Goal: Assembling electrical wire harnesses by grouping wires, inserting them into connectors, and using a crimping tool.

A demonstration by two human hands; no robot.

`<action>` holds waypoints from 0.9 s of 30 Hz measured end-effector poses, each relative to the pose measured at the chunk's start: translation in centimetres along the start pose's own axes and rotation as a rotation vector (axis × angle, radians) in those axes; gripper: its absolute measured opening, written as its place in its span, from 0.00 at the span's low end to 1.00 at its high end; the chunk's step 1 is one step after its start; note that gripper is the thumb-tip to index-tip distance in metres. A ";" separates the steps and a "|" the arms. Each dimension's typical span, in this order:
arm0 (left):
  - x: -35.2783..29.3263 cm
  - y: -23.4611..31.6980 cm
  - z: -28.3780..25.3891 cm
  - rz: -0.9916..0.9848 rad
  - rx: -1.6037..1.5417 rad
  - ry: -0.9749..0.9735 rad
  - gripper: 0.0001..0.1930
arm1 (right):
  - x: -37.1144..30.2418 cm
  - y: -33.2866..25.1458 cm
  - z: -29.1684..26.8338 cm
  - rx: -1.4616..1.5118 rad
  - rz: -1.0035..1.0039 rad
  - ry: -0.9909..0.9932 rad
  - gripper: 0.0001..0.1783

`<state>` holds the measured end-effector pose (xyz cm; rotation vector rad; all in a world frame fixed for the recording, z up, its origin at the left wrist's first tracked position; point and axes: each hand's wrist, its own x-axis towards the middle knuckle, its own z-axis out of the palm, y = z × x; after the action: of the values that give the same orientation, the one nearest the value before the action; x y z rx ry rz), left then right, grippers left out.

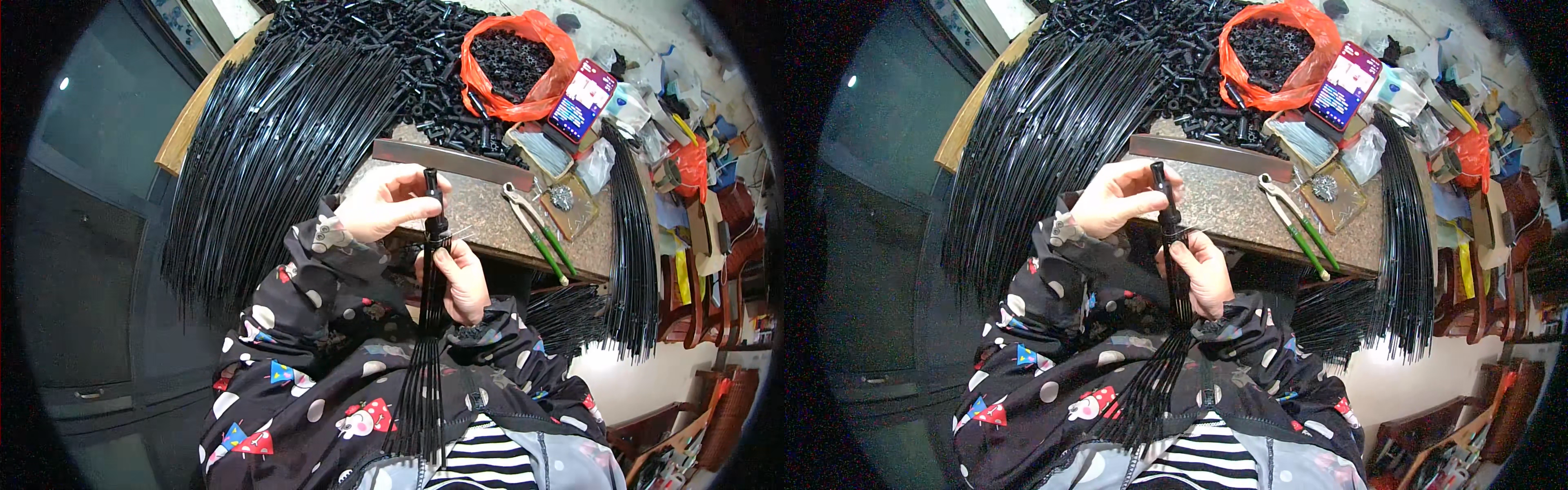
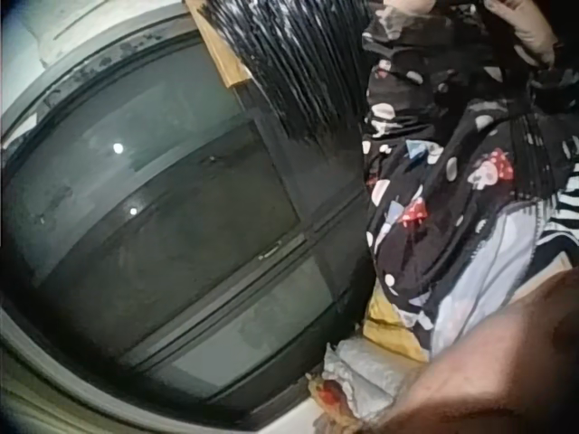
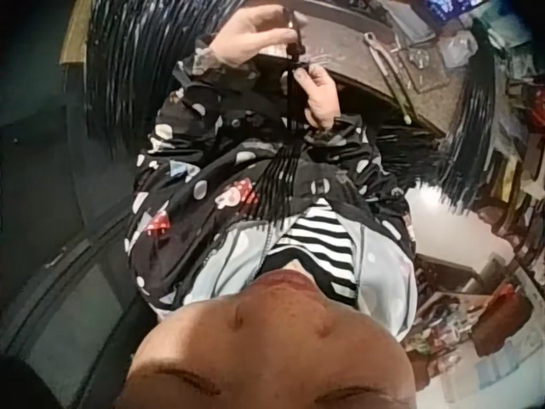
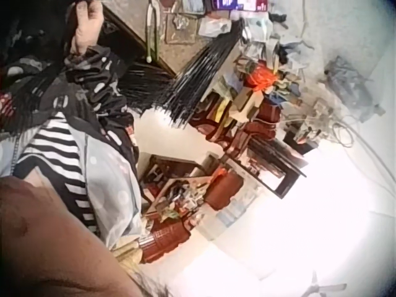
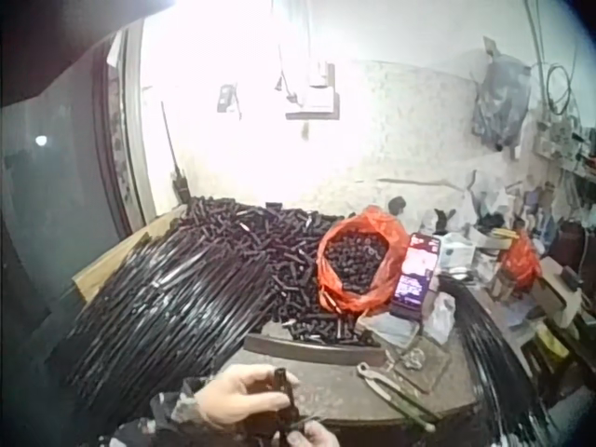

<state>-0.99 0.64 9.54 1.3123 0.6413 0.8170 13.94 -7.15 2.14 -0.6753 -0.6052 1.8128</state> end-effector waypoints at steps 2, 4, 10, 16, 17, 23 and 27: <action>-0.1 0.4 0.1 -0.028 -0.037 0.038 0.13 | 0.2 0.0 0.1 0.006 0.016 0.003 0.08; -0.1 0.0 0.1 -0.040 -0.022 0.025 0.13 | 0.3 -0.1 0.1 0.027 0.030 -0.021 0.08; 0.6 0.0 -0.2 0.060 0.157 0.014 0.16 | 0.5 -0.2 0.0 0.071 0.070 -0.040 0.08; 0.6 -0.4 -1.0 -0.097 0.247 -0.108 0.15 | 0.8 -0.3 -0.1 0.102 0.071 -0.062 0.08; 0.6 -0.2 -0.4 -0.052 0.216 -0.062 0.13 | 0.9 -0.1 -0.6 0.110 0.073 -0.033 0.07; 0.2 -0.6 0.6 0.217 0.811 0.059 0.09 | 0.8 -0.4 -0.7 0.146 0.100 -0.057 0.07; -1.0 -1.4 0.7 0.073 0.297 0.146 0.08 | 0.6 -0.2 -0.4 0.123 0.124 -0.122 0.13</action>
<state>-0.78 -0.67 8.24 1.5605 0.8596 0.9079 14.18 -6.50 1.95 -0.5317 -0.5366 2.0000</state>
